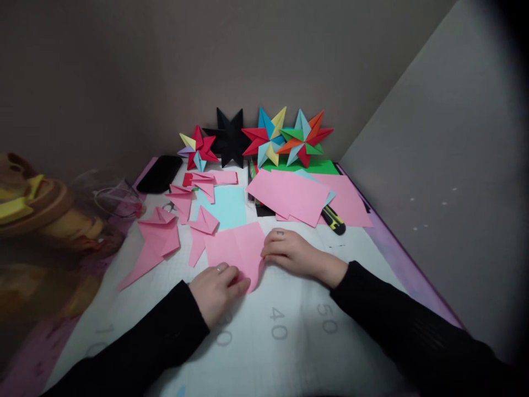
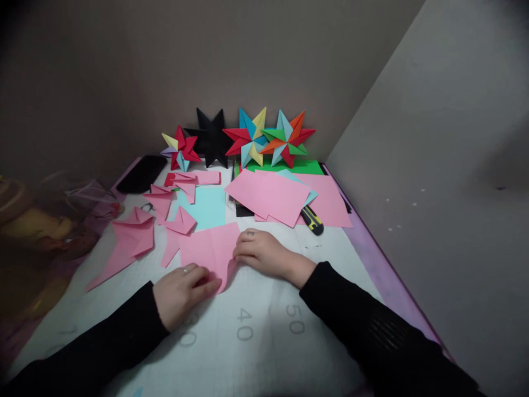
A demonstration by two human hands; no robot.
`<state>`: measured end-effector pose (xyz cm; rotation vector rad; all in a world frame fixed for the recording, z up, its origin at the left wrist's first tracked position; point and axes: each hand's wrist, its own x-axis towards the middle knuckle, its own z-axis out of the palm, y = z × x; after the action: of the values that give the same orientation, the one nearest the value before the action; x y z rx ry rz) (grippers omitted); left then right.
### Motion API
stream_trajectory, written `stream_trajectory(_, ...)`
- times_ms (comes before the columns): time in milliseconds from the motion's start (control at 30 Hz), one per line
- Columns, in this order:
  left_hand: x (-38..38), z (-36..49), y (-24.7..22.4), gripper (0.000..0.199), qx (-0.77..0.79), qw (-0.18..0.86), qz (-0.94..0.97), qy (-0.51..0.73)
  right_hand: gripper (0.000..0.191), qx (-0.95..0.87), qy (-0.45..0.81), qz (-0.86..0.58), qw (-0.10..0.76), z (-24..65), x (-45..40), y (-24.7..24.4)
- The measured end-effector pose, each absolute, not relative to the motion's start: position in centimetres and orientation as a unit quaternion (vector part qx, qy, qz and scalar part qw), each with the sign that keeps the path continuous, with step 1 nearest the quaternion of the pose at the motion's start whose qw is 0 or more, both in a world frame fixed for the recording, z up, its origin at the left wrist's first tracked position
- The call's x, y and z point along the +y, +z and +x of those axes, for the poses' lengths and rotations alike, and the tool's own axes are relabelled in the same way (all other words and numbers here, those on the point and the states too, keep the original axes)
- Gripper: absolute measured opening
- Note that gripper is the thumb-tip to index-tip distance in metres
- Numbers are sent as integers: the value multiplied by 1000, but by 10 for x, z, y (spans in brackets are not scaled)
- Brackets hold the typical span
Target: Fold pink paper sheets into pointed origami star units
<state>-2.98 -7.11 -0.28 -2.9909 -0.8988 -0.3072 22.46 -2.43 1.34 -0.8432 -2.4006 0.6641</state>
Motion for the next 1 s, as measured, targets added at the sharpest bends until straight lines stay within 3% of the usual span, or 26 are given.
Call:
stream_trajectory(300, -76, -25, -16, 26, -253, 2, -950, -183, 7, -852, 395, -289, 185, 235, -7, 14)
stream_trajectory(533, -75, -22, -18, 26, -277, -14, -936, -216, 16, -879, 346, -290, 151, 207, -1, 23)
stream_trajectory(833, -79, -23, -3, 24, -344, -131, -922, -121, 16, -893, 217, -364, 150, 180, -4, 14)
stream_trajectory(1000, -80, -20, -10, 58, -365, -85, -924, -75, 14, -891, 193, -385, 144, 180, -6, 9)
